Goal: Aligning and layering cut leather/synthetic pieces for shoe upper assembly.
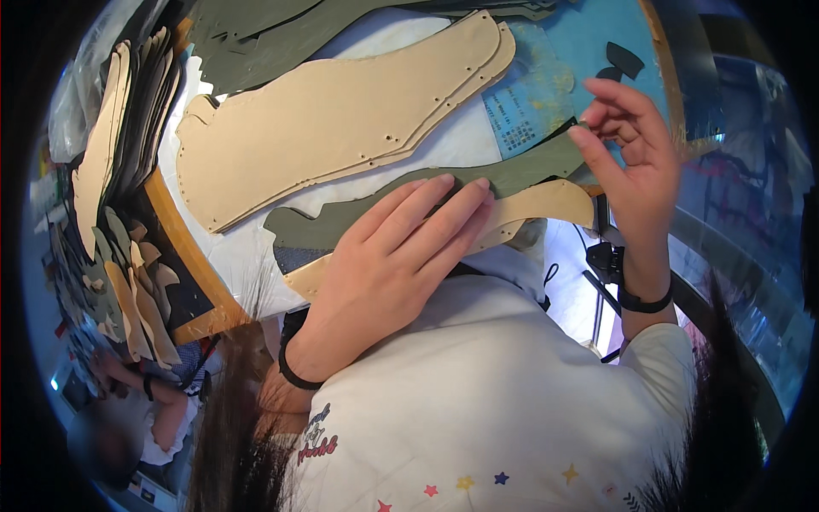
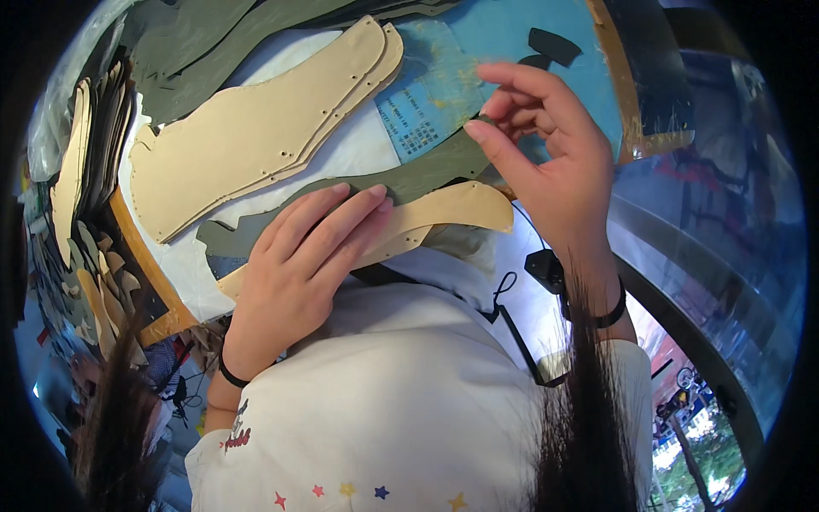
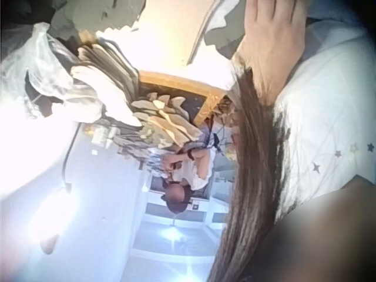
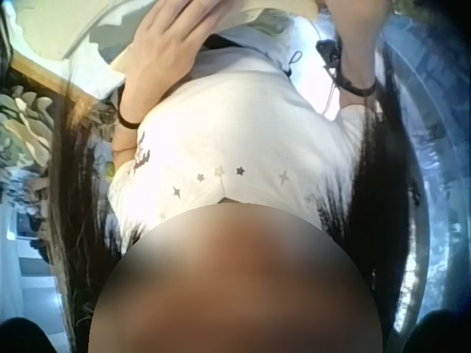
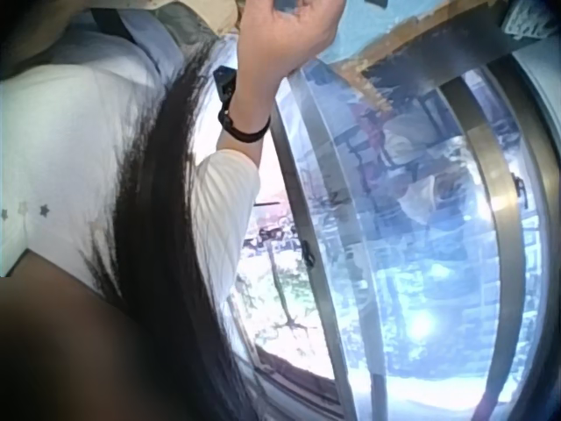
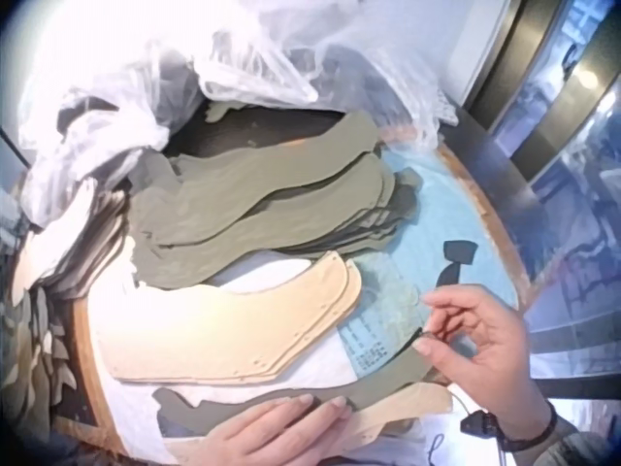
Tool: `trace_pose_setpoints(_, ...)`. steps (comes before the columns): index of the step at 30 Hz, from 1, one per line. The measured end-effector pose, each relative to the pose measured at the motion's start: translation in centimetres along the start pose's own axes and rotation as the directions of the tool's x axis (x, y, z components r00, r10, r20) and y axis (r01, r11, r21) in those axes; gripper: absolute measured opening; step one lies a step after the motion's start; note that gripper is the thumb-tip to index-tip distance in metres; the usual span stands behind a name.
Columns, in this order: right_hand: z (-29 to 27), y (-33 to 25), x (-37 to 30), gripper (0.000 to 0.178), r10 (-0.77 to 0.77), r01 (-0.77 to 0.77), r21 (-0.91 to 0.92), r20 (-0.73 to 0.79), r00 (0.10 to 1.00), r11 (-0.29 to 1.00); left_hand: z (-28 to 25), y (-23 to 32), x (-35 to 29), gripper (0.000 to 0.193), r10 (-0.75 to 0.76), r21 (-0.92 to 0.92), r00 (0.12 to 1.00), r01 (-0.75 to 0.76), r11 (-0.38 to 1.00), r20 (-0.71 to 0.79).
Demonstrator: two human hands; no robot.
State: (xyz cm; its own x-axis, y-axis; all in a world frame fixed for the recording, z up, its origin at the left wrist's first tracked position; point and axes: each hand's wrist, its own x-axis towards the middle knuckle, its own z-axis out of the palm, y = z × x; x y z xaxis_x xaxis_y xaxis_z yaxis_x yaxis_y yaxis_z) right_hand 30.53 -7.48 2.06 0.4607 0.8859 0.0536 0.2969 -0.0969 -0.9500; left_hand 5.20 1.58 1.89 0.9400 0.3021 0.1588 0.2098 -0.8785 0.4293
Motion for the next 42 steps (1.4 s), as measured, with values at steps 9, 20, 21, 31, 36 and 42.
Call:
trace_pose_setpoints(9, 0.3, 1.0, -0.3, 0.026, -0.083, 0.061, -0.278, -0.068, 0.994, 0.959, 0.3, -0.2, 0.1, 0.045, 0.017, 0.0, 1.0, -0.017, 1.0, -0.018)
trace_pose_setpoints(20, 0.8, 0.3, -0.2, 0.028, -0.106, 0.076, -0.395, -0.056, 0.993, 0.916, 0.0, 0.0, 0.1, 0.046, -0.011, -0.015, 1.0, 0.011, 1.0, 0.002)
trace_pose_setpoints(21, 0.9, 0.2, -0.2, 0.028, -0.111, 0.08, -0.397, -0.057, 0.992, 0.915, 0.0, 0.0, 0.1, 0.046, -0.013, -0.018, 1.0, 0.014, 1.0, 0.006)
trace_pose_setpoints(31, 0.6, 1.1, 0.5, 0.04, -0.38, 0.202, -0.753, -0.069, 0.922, 0.627, 0.0, 0.1, 0.1, 0.046, -0.014, -0.036, 1.0, 0.014, 0.999, -0.007)
trace_pose_setpoints(36, 0.4, 1.3, -0.7, 0.043, -0.187, 0.052, -0.504, -0.221, 0.957, 0.862, 0.1, -0.1, 0.0, 0.046, -0.005, -0.07, 0.998, 0.001, 0.998, -0.064)
trace_pose_setpoints(42, 1.3, 0.6, -0.7, 0.036, -0.243, 0.124, -0.625, -0.109, 0.964, 0.771, 0.1, 0.1, -1.5, 0.042, 0.085, 0.03, 0.97, -0.08, 0.996, -0.229)
